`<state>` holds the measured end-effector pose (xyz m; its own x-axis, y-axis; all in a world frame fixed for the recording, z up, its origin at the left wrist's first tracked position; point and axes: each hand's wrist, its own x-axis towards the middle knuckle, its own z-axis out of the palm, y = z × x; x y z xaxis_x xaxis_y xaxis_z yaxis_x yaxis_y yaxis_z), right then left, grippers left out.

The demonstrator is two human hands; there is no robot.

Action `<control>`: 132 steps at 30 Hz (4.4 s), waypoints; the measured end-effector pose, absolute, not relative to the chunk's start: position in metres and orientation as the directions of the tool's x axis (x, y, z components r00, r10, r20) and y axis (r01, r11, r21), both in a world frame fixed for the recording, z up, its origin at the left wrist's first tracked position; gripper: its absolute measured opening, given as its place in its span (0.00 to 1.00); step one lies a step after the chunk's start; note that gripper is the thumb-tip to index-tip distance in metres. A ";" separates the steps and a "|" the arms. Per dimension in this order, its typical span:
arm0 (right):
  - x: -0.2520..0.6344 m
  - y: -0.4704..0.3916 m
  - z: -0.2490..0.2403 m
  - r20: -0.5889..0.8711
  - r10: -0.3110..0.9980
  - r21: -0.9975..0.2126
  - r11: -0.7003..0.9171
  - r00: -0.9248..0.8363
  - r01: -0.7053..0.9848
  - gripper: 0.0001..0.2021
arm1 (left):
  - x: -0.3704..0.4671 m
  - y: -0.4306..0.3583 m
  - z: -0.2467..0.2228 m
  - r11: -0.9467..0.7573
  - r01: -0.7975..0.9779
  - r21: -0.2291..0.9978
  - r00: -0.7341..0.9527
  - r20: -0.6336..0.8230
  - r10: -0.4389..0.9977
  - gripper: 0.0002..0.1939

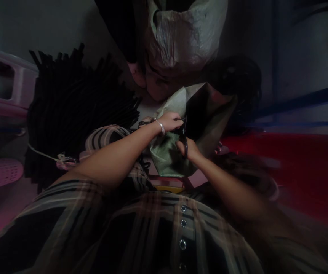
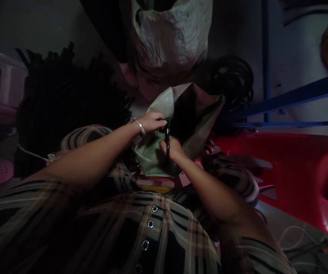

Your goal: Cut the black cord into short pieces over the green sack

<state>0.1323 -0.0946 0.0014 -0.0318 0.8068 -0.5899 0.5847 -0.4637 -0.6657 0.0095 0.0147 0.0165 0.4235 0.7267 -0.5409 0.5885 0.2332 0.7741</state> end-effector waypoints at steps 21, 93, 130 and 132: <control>0.135 -0.096 -0.004 -0.625 0.780 -0.618 -0.503 0.011 0.604 0.10 | 0.009 0.016 0.021 0.108 0.682 0.723 0.445 -0.528 0.724 0.08; 0.141 -0.091 -0.009 -0.604 0.792 -0.643 -0.552 0.091 0.531 0.16 | 0.006 0.013 0.010 -0.270 0.818 0.508 0.516 -0.442 0.733 0.13; 0.144 -0.099 0.029 -0.136 0.975 -0.791 -0.213 0.173 0.573 0.21 | -0.002 -0.026 0.050 -0.555 0.653 0.515 0.731 -0.235 0.641 0.19; 0.140 -0.105 0.029 -0.180 0.970 -0.862 -0.235 0.163 0.450 0.22 | -0.005 -0.034 0.058 -0.570 0.644 0.511 0.739 -0.223 0.635 0.21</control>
<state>0.1403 -0.1050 0.0295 0.1633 0.9701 -0.1798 0.4497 -0.2354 -0.8616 -0.0050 -0.0336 0.0580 0.7394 0.6352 -0.2230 0.6436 -0.5699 0.5109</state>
